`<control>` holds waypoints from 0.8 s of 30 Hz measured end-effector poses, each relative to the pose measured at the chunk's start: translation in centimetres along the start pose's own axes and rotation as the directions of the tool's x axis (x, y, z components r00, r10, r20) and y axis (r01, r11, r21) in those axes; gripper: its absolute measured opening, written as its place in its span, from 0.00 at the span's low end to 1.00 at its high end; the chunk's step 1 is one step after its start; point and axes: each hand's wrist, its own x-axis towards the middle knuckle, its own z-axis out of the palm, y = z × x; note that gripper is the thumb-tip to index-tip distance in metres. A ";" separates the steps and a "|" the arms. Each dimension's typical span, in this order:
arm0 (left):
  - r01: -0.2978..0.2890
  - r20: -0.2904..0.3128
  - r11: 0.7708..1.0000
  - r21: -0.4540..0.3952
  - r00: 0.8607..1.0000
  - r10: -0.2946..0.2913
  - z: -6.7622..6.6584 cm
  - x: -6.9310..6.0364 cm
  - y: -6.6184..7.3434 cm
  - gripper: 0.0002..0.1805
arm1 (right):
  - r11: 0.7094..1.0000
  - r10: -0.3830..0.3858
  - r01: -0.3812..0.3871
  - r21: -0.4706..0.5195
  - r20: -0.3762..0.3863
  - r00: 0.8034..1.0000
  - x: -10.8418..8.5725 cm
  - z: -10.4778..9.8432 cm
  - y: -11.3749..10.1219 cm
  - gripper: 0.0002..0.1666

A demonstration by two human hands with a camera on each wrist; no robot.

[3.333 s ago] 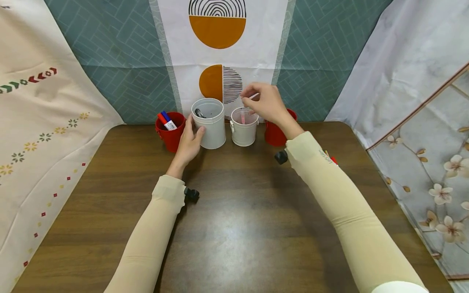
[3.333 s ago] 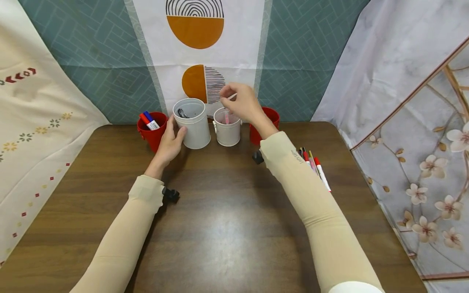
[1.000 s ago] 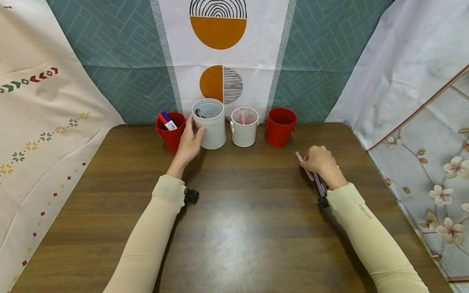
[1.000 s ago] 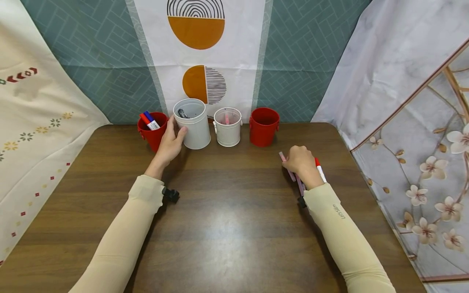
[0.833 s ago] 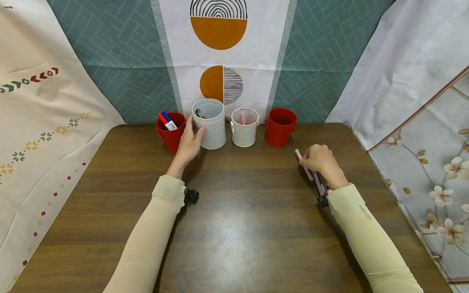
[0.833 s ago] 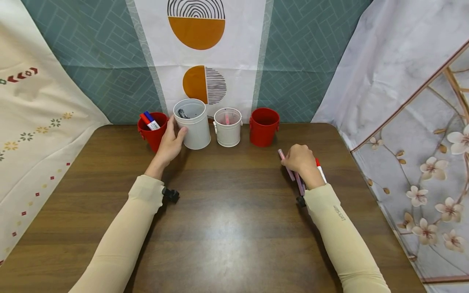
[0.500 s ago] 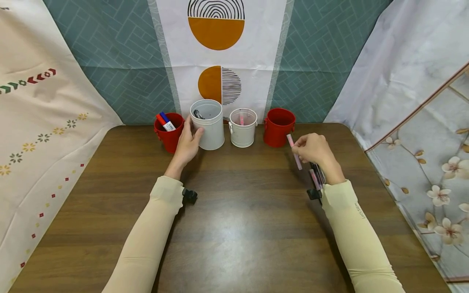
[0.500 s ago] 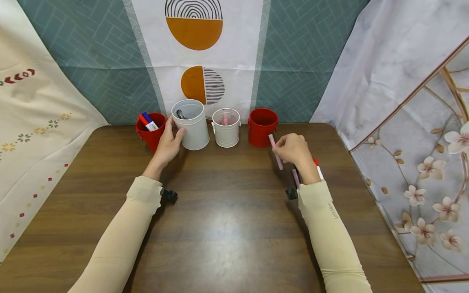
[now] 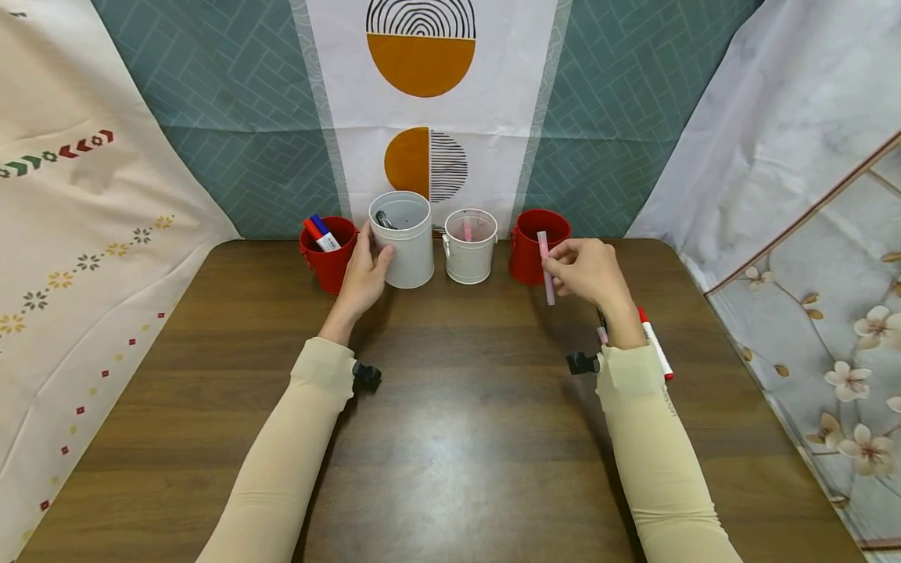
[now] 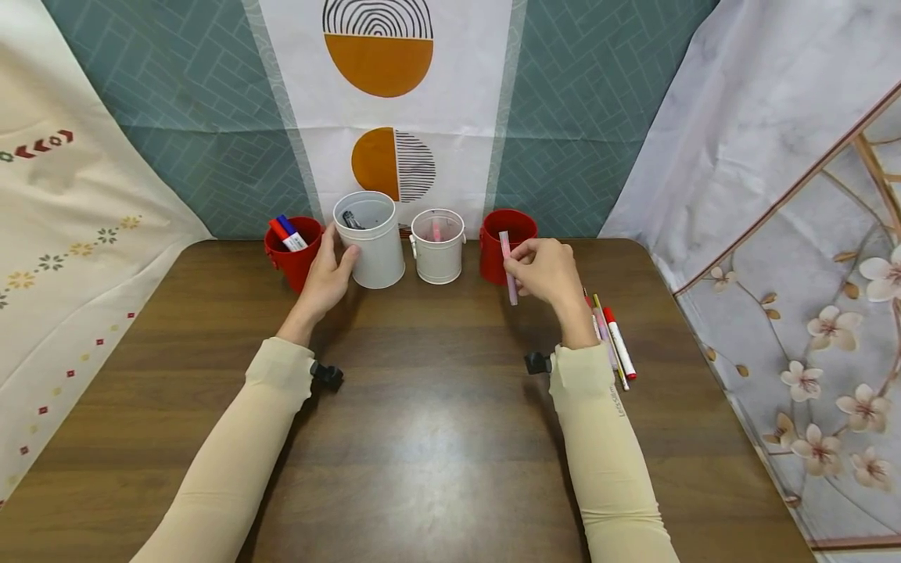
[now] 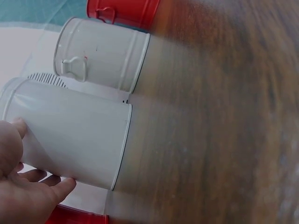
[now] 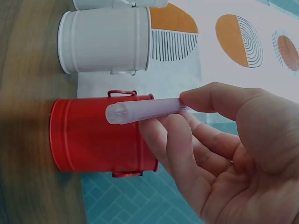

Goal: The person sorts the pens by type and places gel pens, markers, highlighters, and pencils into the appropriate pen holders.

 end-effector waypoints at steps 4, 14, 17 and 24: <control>0.019 -0.004 1.000 0.003 1.000 -0.019 0.1 0.0 0.1 0.40 | 0.999 -0.024 0.025 0.036 -0.022 0.999 0.0 0.5 0.1 0.16; 0.062 -0.018 0.998 -0.010 0.998 -0.063 -0.1 -0.6 1.2 0.43 | 0.974 -0.175 0.188 0.129 -0.105 0.979 -0.1 0.9 -0.3 0.12; 0.053 -0.030 0.999 -0.014 0.998 -0.053 0.1 -0.3 0.7 0.43 | 0.959 -0.203 0.223 0.172 -0.127 0.971 -0.3 0.6 -0.7 0.13; 0.055 -0.119 0.998 0.001 0.991 -0.054 0.3 -0.2 2.1 0.44 | 0.934 -0.224 0.251 0.254 -0.130 0.966 -0.7 0.3 -1.3 0.12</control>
